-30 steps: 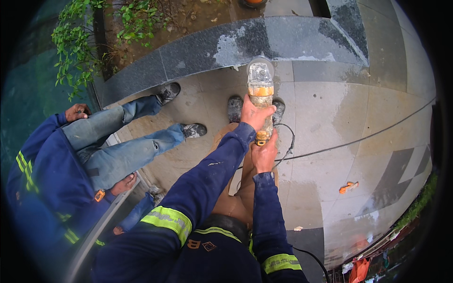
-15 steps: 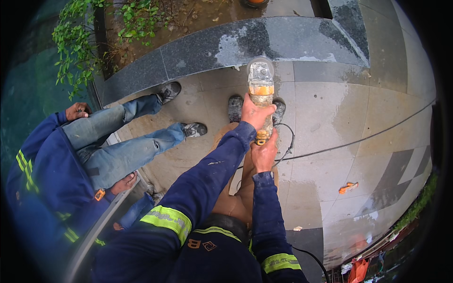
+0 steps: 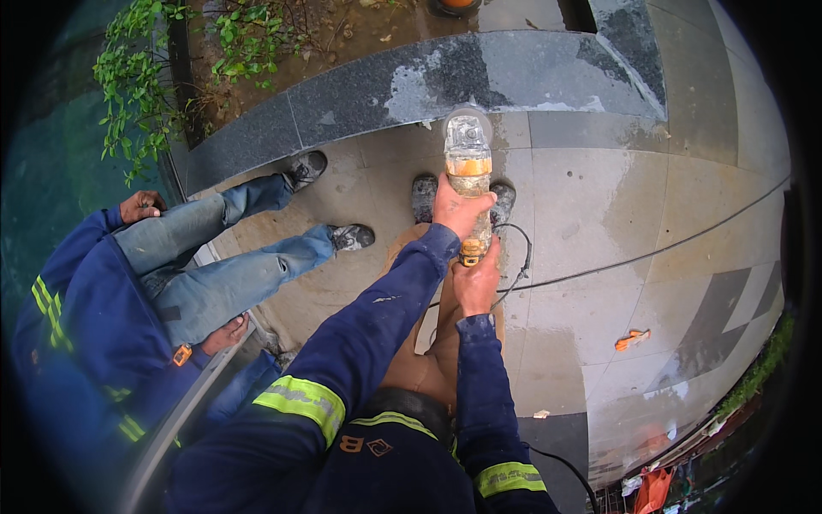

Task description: The person uses a handheld angle grinder to grind the edge of a dark stone step. The person holds the tool with both hands and moves it along the curved edge while a coworker stands nearby.

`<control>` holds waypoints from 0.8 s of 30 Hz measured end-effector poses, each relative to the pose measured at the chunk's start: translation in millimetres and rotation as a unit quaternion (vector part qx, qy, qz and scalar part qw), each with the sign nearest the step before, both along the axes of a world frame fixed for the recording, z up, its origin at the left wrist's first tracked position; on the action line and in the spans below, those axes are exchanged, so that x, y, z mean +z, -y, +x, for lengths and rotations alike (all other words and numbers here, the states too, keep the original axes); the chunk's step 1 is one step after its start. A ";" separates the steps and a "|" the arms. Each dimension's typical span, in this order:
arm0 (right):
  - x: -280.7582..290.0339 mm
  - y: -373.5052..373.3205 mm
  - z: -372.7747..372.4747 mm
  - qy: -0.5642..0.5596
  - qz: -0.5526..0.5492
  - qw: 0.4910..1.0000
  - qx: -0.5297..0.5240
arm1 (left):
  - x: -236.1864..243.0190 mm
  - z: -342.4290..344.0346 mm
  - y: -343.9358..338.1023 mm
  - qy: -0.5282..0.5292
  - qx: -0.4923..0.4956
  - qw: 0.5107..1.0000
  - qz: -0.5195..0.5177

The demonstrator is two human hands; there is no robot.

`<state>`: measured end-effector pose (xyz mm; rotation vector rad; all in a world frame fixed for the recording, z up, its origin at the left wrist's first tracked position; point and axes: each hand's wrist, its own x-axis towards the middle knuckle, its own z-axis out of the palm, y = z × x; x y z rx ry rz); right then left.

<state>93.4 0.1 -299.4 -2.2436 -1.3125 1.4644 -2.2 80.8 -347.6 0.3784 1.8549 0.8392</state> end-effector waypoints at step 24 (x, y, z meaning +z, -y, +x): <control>1.7 -5.8 -2.0 -0.004 0.030 0.999 0.021 | 4.6 -4.8 -6.1 0.013 0.017 1.000 0.006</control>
